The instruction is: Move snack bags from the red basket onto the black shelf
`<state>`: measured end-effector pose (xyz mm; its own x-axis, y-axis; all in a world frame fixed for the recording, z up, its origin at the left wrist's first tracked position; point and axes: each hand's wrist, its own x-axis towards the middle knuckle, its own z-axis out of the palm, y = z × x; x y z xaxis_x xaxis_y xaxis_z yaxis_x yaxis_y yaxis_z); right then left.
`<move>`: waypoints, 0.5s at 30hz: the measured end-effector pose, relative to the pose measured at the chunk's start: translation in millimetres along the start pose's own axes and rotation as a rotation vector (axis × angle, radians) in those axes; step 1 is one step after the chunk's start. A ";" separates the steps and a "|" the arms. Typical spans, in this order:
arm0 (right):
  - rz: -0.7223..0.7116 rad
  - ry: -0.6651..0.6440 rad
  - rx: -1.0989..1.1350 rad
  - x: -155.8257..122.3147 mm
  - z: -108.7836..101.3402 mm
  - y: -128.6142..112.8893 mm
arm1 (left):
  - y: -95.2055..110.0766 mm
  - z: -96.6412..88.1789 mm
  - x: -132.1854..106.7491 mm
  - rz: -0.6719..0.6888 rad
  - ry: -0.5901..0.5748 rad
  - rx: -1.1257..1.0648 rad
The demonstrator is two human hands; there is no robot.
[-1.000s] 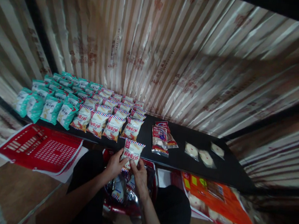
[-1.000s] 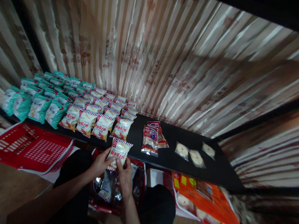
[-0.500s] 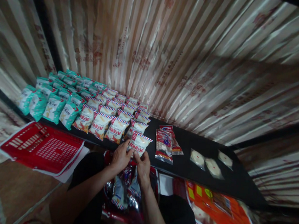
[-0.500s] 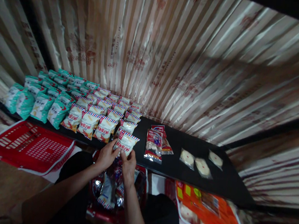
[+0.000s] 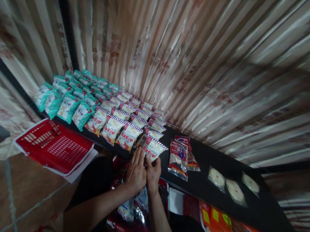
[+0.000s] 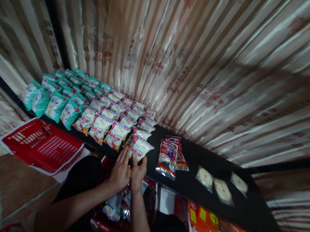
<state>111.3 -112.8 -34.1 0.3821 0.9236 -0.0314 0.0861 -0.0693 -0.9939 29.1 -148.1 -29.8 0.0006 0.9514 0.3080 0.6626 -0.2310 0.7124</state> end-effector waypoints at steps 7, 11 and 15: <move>-0.052 -0.024 -0.115 4.2 1.8 9.4 | -7.7 3.1 -4.8 0.019 -0.016 -0.004; -0.146 0.023 -0.258 4.4 1.5 11.4 | -12.4 1.9 -3.5 0.028 -0.026 -0.011; -0.244 0.073 -0.373 3.2 2.1 6.9 | -16.2 -0.3 -2.0 0.047 -0.045 -0.015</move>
<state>111.2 -109.5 -41.3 0.3722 0.9016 0.2204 0.5028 0.0037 -0.8644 18.2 -146.4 -41.8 0.0655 0.9476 0.3127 0.6499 -0.2783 0.7073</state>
